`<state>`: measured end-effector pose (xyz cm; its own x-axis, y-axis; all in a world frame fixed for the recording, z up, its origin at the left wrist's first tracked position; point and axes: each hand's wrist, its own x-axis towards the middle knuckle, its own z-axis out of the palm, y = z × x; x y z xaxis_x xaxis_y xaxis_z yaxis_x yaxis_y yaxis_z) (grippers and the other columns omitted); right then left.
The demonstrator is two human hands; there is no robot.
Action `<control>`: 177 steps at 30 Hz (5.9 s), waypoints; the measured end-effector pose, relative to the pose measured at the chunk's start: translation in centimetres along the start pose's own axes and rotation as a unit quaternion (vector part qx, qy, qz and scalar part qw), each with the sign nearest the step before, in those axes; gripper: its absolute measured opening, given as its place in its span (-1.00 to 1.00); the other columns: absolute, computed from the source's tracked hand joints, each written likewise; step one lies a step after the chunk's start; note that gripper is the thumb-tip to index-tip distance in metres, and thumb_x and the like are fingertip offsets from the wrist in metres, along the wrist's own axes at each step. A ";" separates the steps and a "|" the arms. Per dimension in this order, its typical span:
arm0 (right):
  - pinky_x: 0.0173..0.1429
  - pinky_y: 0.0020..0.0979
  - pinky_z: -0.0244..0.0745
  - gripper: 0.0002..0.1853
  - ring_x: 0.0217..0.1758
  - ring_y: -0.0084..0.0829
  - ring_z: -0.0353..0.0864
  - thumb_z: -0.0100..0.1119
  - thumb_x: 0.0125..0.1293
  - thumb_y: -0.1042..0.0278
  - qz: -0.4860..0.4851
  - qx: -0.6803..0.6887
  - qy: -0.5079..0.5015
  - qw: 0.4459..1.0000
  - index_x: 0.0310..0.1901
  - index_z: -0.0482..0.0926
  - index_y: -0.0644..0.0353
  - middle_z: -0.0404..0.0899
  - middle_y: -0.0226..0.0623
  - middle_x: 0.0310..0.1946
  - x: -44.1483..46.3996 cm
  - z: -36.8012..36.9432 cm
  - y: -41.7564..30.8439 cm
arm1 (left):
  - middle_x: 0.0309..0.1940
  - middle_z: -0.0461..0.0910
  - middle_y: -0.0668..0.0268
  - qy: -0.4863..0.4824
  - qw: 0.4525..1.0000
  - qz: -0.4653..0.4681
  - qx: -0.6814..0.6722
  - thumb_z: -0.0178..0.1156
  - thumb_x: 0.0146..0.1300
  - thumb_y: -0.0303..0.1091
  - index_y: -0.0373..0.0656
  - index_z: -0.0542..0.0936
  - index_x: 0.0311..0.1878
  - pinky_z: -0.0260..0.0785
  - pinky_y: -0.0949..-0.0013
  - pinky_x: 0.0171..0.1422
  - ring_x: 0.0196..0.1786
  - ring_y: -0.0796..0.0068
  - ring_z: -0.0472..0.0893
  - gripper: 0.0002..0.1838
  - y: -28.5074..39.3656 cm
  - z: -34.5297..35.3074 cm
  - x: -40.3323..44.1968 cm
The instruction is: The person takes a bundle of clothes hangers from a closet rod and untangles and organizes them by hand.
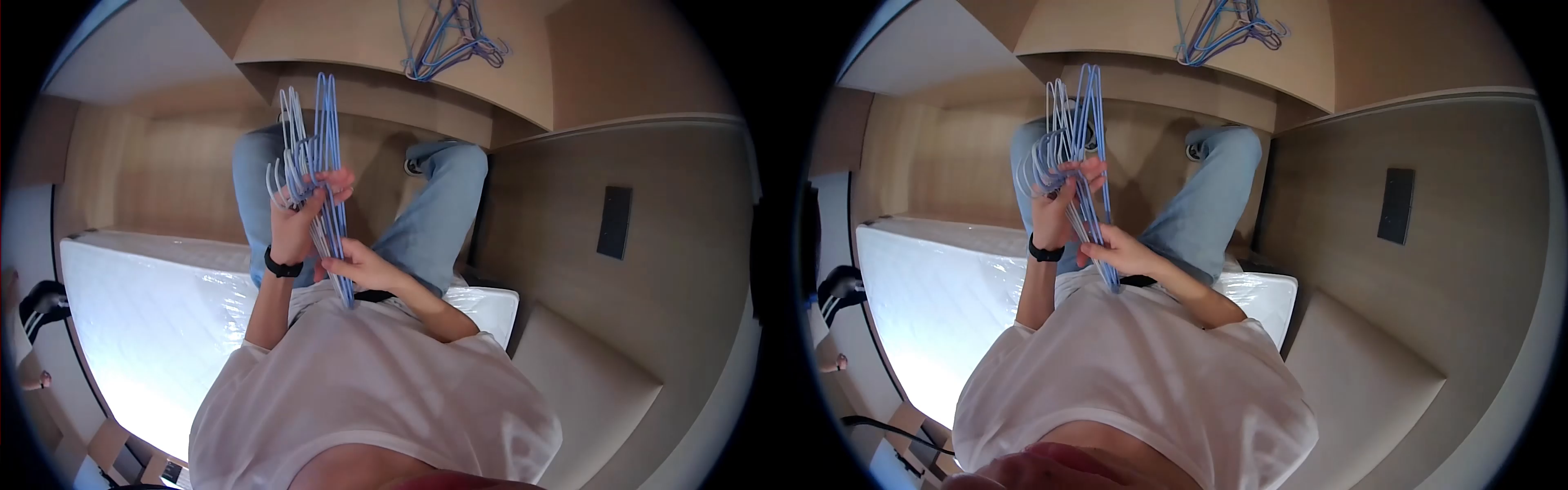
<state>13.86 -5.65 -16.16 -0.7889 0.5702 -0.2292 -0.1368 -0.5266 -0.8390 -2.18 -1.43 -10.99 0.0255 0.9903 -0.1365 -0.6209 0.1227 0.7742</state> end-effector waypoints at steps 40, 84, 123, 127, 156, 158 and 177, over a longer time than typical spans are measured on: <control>-0.04 -0.14 0.63 -0.47 -0.24 -0.14 0.78 0.21 0.23 -0.16 0.154 -0.396 0.614 0.666 -0.15 0.72 0.24 0.75 -0.06 -0.31 16.3 -41.4 -13.2 | 0.26 0.50 -0.01 -0.001 0.986 -0.154 -0.058 0.26 0.32 -0.19 -0.15 0.48 0.15 0.28 -0.05 0.45 0.35 -0.10 0.47 -0.59 -2.8 -8.1 1.6; -0.09 -0.36 0.66 -0.70 -0.29 -0.40 0.71 -0.08 0.60 0.11 -0.400 -0.056 0.409 0.818 -0.05 0.38 0.22 0.67 -0.10 -0.17 10.1 -34.7 -18.8 | 0.25 0.52 -0.01 -0.018 0.993 -0.012 -0.120 0.34 0.25 -0.47 -0.14 0.40 0.27 0.33 0.00 0.46 0.35 -0.02 0.47 -0.47 -1.0 -7.1 -1.5; -0.08 -0.23 0.55 -0.51 -0.23 -0.16 0.63 0.47 0.13 0.18 -0.144 -0.441 0.221 0.858 -0.03 0.53 0.31 0.63 -0.11 -0.25 -0.9 -2.3 -3.8 | 0.46 0.27 0.00 -0.104 0.993 0.052 0.021 0.28 0.19 -0.67 -0.05 0.05 0.57 0.26 -0.15 0.50 0.51 0.06 0.27 -0.07 0.3 2.1 3.7; -0.32 -0.40 0.53 -0.78 -0.48 -0.43 0.57 0.23 0.37 0.36 -0.113 -0.047 0.159 0.980 -0.08 0.48 0.30 0.63 -0.24 -0.37 0.6 -0.9 -3.1 | 0.43 0.33 0.04 -0.100 0.994 0.050 0.015 0.24 0.21 -0.69 -0.10 0.09 0.55 0.25 -0.14 0.50 0.50 0.06 0.30 -0.13 0.1 2.0 3.4; -0.41 -0.55 0.49 -0.75 -0.53 -0.62 0.55 -0.03 0.55 0.31 -0.034 0.032 0.040 0.998 0.02 0.51 0.32 0.64 -0.25 -0.38 -2.1 -1.7 -3.0 | 0.16 0.60 -0.01 -0.163 0.957 0.060 0.233 -0.14 0.55 -0.10 -0.42 0.39 0.37 0.28 0.22 0.38 0.28 0.22 0.54 -0.42 4.9 3.4 3.3; -0.38 -0.54 0.50 -0.71 -0.50 -0.61 0.56 -0.06 0.57 0.27 -0.047 0.058 0.043 0.996 0.03 0.53 0.33 0.66 -0.22 -0.33 -2.0 -1.2 -2.6 | 0.17 0.60 -0.02 -0.142 0.960 0.048 0.235 -0.14 0.56 -0.16 -0.44 0.38 0.36 0.29 0.22 0.38 0.29 0.21 0.54 -0.46 5.1 3.3 2.9; -0.32 -0.46 0.64 -0.73 -0.38 -0.49 0.68 0.14 0.47 0.39 -0.117 0.042 0.185 0.975 0.10 0.50 0.34 0.71 -0.13 -0.17 -2.9 -1.9 -1.8 | 0.28 0.50 -0.08 -0.125 0.956 0.111 0.240 -0.06 0.52 -0.37 -0.42 0.34 0.39 0.14 0.15 0.53 0.37 0.06 0.48 -0.53 5.0 3.5 2.0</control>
<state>17.51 -5.20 -14.93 -0.4624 0.8611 -0.2114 -0.3478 -0.3954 -0.8501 -2.47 1.35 -5.19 0.1578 0.9728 0.1695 -0.2037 -0.1359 0.9696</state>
